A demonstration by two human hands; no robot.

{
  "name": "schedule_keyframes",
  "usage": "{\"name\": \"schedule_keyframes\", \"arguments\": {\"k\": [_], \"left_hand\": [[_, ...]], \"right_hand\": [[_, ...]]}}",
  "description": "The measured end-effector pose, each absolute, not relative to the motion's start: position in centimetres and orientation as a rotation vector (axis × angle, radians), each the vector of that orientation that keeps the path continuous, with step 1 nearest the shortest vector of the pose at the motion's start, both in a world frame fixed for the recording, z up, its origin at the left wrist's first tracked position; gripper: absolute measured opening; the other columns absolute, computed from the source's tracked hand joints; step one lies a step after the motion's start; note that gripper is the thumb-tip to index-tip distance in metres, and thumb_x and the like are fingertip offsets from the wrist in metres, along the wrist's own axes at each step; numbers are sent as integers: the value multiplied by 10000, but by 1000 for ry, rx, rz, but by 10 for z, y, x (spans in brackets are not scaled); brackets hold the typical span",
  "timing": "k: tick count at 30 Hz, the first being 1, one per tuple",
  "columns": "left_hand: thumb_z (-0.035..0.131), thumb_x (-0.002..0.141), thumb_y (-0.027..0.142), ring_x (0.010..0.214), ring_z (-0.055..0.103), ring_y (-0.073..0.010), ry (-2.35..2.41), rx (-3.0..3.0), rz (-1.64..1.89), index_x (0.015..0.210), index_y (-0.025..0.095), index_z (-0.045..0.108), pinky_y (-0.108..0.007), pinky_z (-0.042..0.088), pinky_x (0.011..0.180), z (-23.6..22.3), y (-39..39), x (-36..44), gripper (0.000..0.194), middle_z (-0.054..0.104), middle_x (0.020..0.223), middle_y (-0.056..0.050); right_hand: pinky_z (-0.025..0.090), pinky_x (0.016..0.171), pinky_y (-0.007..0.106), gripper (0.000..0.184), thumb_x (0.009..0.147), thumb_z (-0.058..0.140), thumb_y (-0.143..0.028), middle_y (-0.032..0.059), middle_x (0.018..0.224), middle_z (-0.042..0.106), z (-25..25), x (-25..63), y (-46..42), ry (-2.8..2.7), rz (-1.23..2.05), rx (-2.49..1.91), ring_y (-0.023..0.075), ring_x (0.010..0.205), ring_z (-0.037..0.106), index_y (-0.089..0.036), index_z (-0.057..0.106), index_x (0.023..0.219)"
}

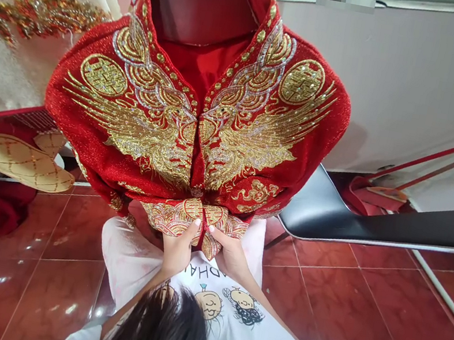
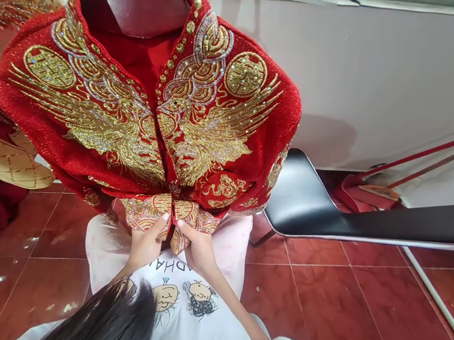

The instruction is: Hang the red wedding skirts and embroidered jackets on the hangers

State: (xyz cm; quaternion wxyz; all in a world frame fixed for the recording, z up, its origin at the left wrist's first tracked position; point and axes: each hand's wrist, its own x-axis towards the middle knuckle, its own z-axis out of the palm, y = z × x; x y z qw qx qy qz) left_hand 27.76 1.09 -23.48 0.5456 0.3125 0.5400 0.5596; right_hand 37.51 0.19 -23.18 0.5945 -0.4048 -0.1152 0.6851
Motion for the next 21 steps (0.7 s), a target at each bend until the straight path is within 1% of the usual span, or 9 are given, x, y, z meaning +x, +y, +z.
{"name": "schedule_keyframes", "arguments": {"k": [4,8,11,14,17,19,21], "left_hand": [[807,661,308,1271,527,-259,1272,758,1362,1038,219,641,-411,315,1170,-234,10,277,421,654,1242,-64],[845,598,304,1260,534,-286,1248,664,1351,1019,200,634,-433,365,1136,-227,10,279,483,664,1222,-80],[854,580,285,1245,547,-277,1265,635,1342,1050,205,620,-424,376,1128,-224,9,282,531,671,1207,-72],[838,607,279,1201,583,-255,1289,662,1334,1083,218,609,-410,393,1113,-231,8,285,531,686,1165,-64],[805,664,288,1167,605,-225,1235,696,1320,1096,226,606,-394,409,1098,-243,6,285,480,686,1154,-55],[780,702,294,1174,599,-213,1185,734,1318,1109,224,605,-390,398,1106,-251,5,285,448,688,1148,-55],[762,727,303,1192,588,-218,1157,769,1313,1122,212,604,-400,385,1114,-256,4,284,435,693,1131,-63]], "right_hand": [[577,714,377,467,552,835,-294,86,965,706,-231,376,1,-282,1598,-951,280,955,659,-222,641,970],[565,664,363,506,557,827,-306,80,952,701,-234,377,1,-302,1589,-962,273,910,663,-235,618,1013],[545,610,341,534,553,823,-313,72,919,700,-235,376,1,-310,1556,-985,259,855,661,-244,599,1033],[484,490,299,485,556,813,-333,57,825,688,-236,377,1,-304,1533,-1035,216,698,634,-233,600,981],[399,396,270,425,565,799,-341,36,715,652,-239,379,3,-255,1544,-1061,161,531,553,-210,609,923],[407,411,273,433,569,793,-321,33,719,653,-240,381,5,-232,1543,-1052,156,527,554,-205,620,949],[456,473,291,461,576,787,-298,47,795,680,-240,382,6,-243,1534,-1035,181,606,602,-210,624,997]]}}
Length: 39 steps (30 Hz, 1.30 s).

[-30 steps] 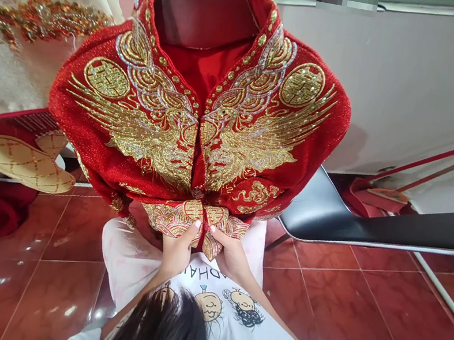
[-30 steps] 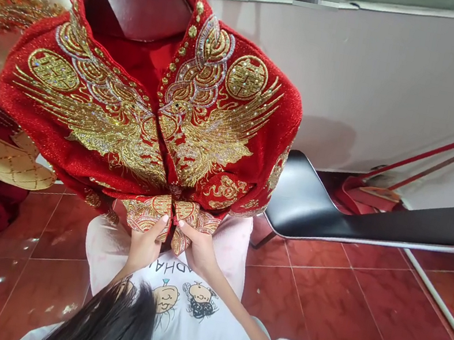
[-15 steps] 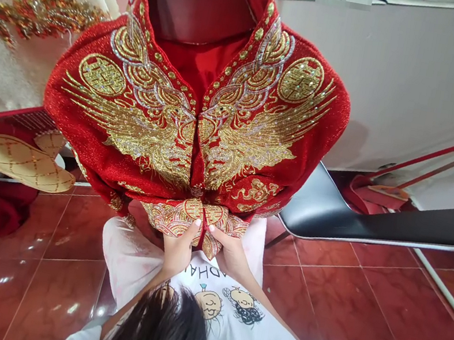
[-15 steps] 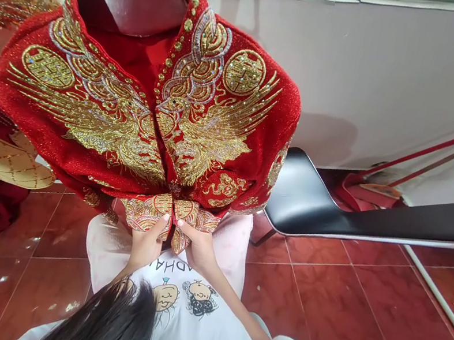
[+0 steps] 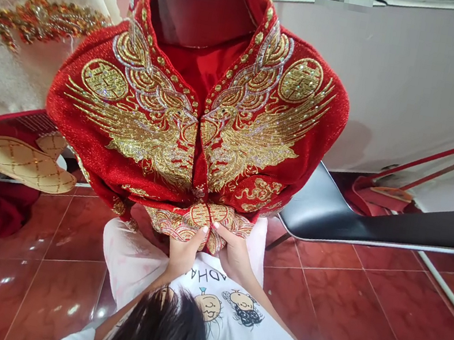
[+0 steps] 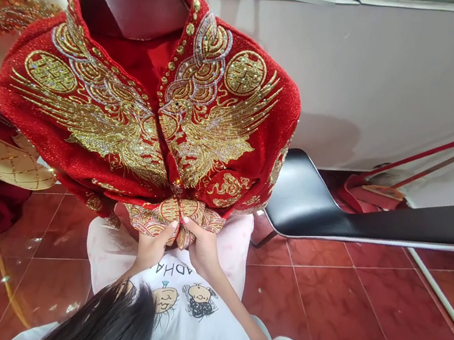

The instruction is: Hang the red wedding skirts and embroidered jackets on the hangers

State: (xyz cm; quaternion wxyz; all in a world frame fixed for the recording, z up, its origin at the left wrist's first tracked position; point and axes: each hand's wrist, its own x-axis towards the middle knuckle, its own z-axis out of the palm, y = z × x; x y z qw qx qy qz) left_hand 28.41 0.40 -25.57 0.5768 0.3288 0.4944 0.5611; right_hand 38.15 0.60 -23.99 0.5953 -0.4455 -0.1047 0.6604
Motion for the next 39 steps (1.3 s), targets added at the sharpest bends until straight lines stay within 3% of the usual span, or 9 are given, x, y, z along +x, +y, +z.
{"name": "schedule_keyframes", "arguments": {"k": [4,10,12,14,16,21,27,35,39], "left_hand": [[779,698,316,1191,590,-235,1175,750,1303,1099,191,617,-404,390,1102,-260,5,284,450,700,1109,-77],[814,634,314,1127,620,-249,1261,774,1283,1043,182,638,-422,403,1081,-266,10,282,464,702,1089,-80],[805,644,328,1099,631,-246,1273,750,1311,1036,181,638,-425,414,1068,-268,11,281,451,702,1079,-80],[796,653,328,1055,645,-237,1275,730,1328,996,183,641,-421,427,1052,-270,12,280,404,708,1046,-75],[798,645,310,991,663,-228,1294,732,1312,924,182,641,-420,437,1035,-269,13,281,345,717,966,-59],[816,595,270,950,669,-231,1324,742,1300,865,176,638,-426,453,1006,-257,12,287,337,715,900,-48],[854,531,334,983,664,-279,1381,779,1338,837,171,648,-475,439,1028,-255,12,290,403,720,894,-67],[855,539,364,1028,651,-282,1421,876,1368,864,187,654,-477,365,1105,-259,13,291,422,723,973,-78],[843,566,373,1010,658,-273,1412,854,1370,875,193,663,-485,367,1101,-267,13,291,401,724,972,-69]], "right_hand": [[520,583,335,481,612,784,-308,78,920,704,-240,380,6,-284,1552,-1003,231,745,650,-215,615,1052],[508,568,313,440,705,736,-462,48,800,698,-261,396,-1,-418,1508,-1086,209,693,648,-237,619,1064],[454,478,296,366,754,661,-564,50,630,664,-271,412,-8,-551,1588,-1272,190,537,604,-215,662,863],[374,407,278,460,766,623,-611,43,427,557,-276,430,-15,-819,1703,-1564,157,376,505,-195,606,571],[332,397,264,559,770,617,-603,30,336,472,-270,442,-21,-1114,1682,-1787,125,310,434,-195,492,408],[371,472,236,426,797,587,-548,14,542,597,-230,430,-15,-1242,1348,-1600,125,475,522,-184,552,580],[299,471,243,422,728,653,-531,4,474,530,-230,399,9,-1185,1217,-1636,122,474,452,-189,519,521],[142,390,202,411,504,786,-477,-77,406,380,-227,394,10,-614,1508,-1450,38,381,248,-175,509,525],[111,357,179,369,509,776,-363,-101,385,346,-223,388,12,-357,1512,-1340,12,336,214,-180,456,513]]}}
